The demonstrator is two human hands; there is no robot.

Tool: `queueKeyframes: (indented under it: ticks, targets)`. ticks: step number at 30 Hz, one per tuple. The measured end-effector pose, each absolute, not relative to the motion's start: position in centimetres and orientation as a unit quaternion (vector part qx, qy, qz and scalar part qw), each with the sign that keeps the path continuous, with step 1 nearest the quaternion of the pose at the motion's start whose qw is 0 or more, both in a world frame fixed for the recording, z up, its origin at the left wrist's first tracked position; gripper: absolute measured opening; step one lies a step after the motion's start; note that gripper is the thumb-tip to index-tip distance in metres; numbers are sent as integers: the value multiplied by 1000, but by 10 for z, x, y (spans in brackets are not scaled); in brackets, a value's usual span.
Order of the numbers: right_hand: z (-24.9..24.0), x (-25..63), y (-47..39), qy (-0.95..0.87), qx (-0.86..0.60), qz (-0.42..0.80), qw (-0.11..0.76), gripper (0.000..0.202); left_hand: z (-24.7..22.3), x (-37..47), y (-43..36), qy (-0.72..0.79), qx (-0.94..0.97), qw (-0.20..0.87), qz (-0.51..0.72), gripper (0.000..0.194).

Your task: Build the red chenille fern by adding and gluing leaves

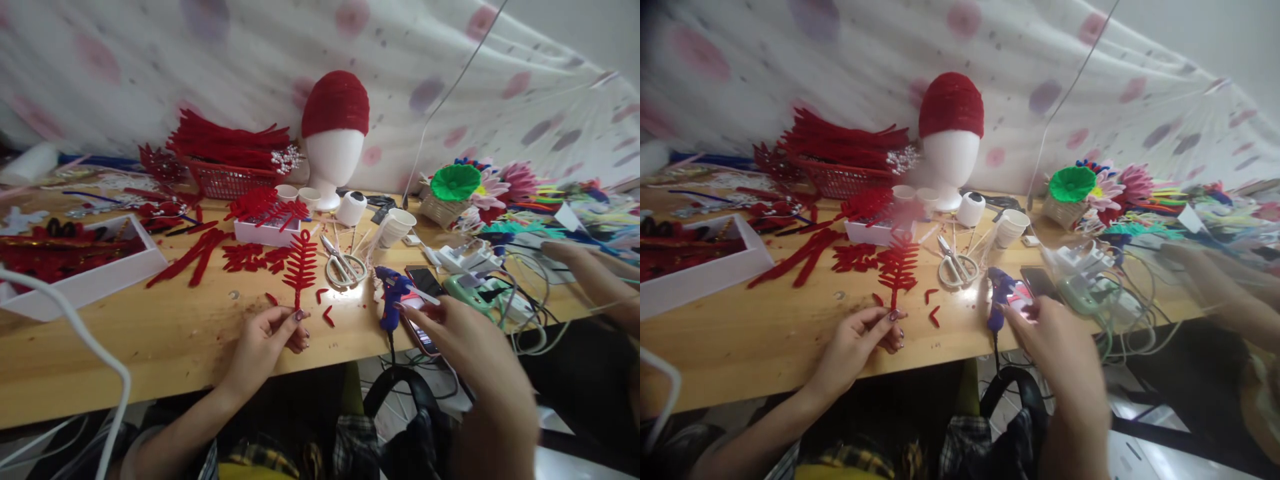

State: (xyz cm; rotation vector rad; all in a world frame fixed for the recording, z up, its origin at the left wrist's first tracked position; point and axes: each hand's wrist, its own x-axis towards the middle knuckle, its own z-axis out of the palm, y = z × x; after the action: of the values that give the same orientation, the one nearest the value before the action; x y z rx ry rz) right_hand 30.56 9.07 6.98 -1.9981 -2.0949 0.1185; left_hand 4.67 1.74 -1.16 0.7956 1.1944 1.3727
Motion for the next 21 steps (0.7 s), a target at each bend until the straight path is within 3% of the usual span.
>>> queueKeyframes:
  ticks: [2,5,9,15,21]
  targets:
    - [83,307,69,-767,-631,54,100,43,-12,47,18,503,333,546,582,30]
    - [84,286,52,-842,-508,97,153,30,-10,47,17,506,330,535,591,29]
    - [53,242,62,-862,-479,149,74,14,-8,46,13,532,325,507,595,30]
    - [13,216,83,-867,-484,81,82,13,-12,43,16,536,314,501,603,30]
    - [16,212,74,-910,-352,169,138,15,-18,43,20,534,321,492,608,27]
